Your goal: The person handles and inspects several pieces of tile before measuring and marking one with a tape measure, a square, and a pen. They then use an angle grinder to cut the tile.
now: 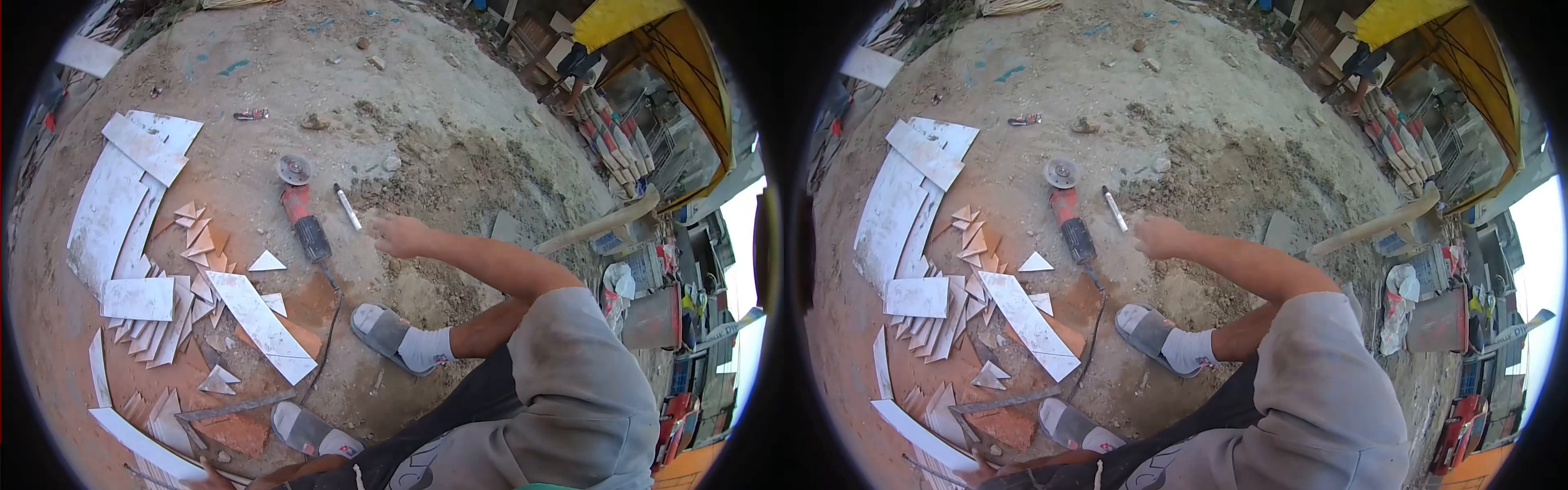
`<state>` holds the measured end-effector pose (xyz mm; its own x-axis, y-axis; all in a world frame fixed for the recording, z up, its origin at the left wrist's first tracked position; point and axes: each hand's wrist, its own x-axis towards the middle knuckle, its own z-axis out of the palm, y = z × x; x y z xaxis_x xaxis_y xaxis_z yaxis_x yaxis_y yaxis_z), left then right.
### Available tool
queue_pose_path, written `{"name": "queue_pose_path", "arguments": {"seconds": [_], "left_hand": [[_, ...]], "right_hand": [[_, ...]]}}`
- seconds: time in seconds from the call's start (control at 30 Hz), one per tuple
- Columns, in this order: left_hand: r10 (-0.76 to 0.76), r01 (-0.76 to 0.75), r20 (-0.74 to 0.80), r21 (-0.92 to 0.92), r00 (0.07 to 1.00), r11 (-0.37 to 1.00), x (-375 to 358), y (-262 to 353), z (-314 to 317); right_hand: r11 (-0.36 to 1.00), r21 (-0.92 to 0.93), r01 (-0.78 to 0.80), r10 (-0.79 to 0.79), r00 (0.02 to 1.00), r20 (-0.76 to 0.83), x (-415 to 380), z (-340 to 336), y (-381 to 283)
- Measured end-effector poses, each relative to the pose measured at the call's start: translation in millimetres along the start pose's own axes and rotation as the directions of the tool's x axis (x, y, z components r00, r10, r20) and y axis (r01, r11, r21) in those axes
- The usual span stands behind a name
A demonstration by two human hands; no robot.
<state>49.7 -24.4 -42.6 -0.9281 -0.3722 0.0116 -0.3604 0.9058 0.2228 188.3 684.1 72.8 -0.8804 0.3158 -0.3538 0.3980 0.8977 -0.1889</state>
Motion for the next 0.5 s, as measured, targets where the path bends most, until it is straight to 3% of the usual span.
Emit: {"name": "queue_pose_path", "arguments": {"seconds": [0.07, 0.13, 0.27, 0.33, 0.4, 0.43, 0.47, 0.5], "left_hand": [[0.081, -0.072, 0.061, -0.144, 0.995, 0.987, 1, 1, 1], [0.194, -0.157, 0.108, -0.285, 0.975, 0.946, 2, 1, 1], [0.444, -0.298, 0.145, -0.557, 0.884, 0.775, 6, 0, 5], [0.476, -0.297, 0.148, -0.615, 0.867, 0.731, 8, -7, 5], [0.385, -0.238, 0.137, -0.588, 0.913, 0.773, 12, -28, 6], [0.539, -0.519, -0.002, -0.275, 0.842, 0.810, 19, -85, 27], [0.125, -0.003, 0.184, -0.551, 0.975, 0.835, -12, -9, -20], [0.090, -0.083, 0.022, -0.228, 0.996, 0.970, -17, 4, -28]], "right_hand": [[0.994, -0.069, 0.089, -0.066, 0.957, 0.284, -41, -11, 17], [0.991, -0.106, 0.086, -0.024, 0.874, 0.485, -84, -32, 26], [0.992, -0.126, -0.010, 0.062, 0.904, 0.423, -145, -69, 50], [0.995, -0.072, -0.074, 0.094, 0.931, 0.352, -158, -90, 52], [0.982, -0.084, -0.167, 0.186, 0.924, 0.333, -165, -96, 58], [0.974, -0.140, -0.177, 0.215, 0.917, 0.336, -163, -83, 72], [0.961, -0.096, -0.259, 0.274, 0.852, 0.446, -159, -90, 62], [0.967, -0.012, -0.254, 0.228, 0.846, 0.482, -158, -91, 56]]}}
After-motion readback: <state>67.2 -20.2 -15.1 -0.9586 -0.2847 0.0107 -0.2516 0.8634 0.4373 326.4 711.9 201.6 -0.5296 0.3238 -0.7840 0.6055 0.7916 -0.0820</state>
